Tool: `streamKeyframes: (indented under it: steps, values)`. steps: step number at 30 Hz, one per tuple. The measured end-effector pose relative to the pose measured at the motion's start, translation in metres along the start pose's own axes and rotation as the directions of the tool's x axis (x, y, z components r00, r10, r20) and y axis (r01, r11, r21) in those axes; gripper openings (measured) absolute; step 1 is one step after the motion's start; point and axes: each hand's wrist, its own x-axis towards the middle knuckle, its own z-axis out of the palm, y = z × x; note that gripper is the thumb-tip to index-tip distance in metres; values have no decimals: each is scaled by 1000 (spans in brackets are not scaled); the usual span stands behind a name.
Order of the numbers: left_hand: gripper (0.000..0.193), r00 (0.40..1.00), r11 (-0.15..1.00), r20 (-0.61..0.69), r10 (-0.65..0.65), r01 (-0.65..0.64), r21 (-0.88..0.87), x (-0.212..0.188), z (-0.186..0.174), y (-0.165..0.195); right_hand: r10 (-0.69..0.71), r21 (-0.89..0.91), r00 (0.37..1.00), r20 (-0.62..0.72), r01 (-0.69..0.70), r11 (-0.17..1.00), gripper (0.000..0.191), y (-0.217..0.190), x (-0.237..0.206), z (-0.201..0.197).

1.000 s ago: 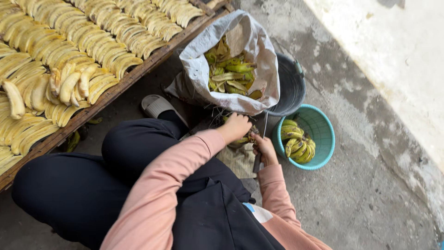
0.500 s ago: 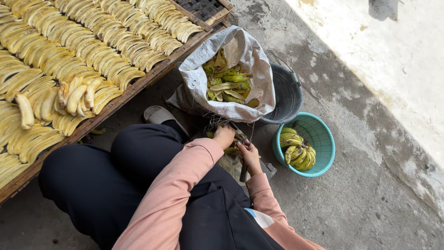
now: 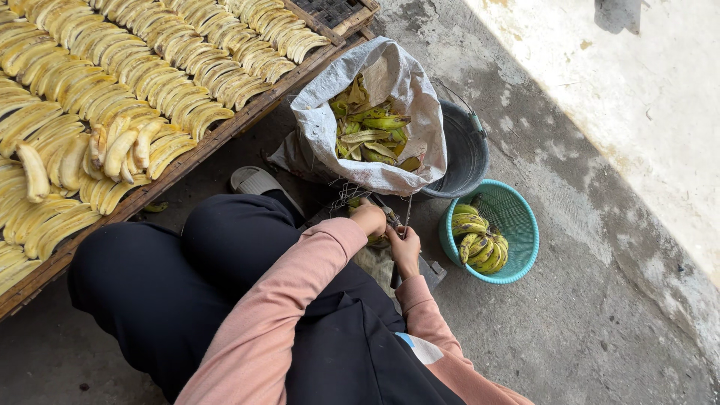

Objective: The person sits on the ground peeling bananas with a knife, drops the peels into a sack, and arranges the peeled banana halves in rows on woven bamboo drying trays. They take whole bananas from a plastic basket, slice them lengthwise, and place the slices onto the trays.

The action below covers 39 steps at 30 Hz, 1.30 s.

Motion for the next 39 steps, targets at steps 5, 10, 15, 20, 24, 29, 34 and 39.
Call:
streamKeyframes:
  steps: [5, 10, 15, 20, 24, 29, 34, 39]
  values:
    - [55, 949, 993, -309, -58, 88, 82, -17, -9, 15, -118, 78, 993, 3, 117, 990, 30, 4, 6, 5]
    - [54, 771, 870, -561, 302, -463, -169, -69, -67, -26, -180, 47, 977, -112, 187, 981, 42, 8, 2, -1]
    - [44, 729, -586, -629, 271, -393, -708, -112, -143, -65, 208, 697, 974, 91, -212, 685, 44, -2, -13, -34]
    - [41, 746, -904, -664, 62, -240, -354, -121, -164, -88, 100, 765, 953, 286, -290, 575, 39, -23, -51, -19]
    - [41, 766, -828, -642, -36, -383, -410, -110, -162, -98, -113, 680, 975, 191, -48, 732, 50, -71, -68, -21]
    - [35, 747, -768, -665, -10, -432, -473, -99, -154, -93, -576, 487, 807, 129, 455, 746, 57, -170, -35, -40]
    - [26, 807, -787, -589, -46, -392, -477, -94, -149, -82, -897, -119, 435, 74, 897, 425, 59, -245, -22, -40]
    - [25, 798, -819, -602, -24, -361, -446, -89, -144, -80, -826, -214, 554, 103, 824, 525, 59, -267, -15, -27]
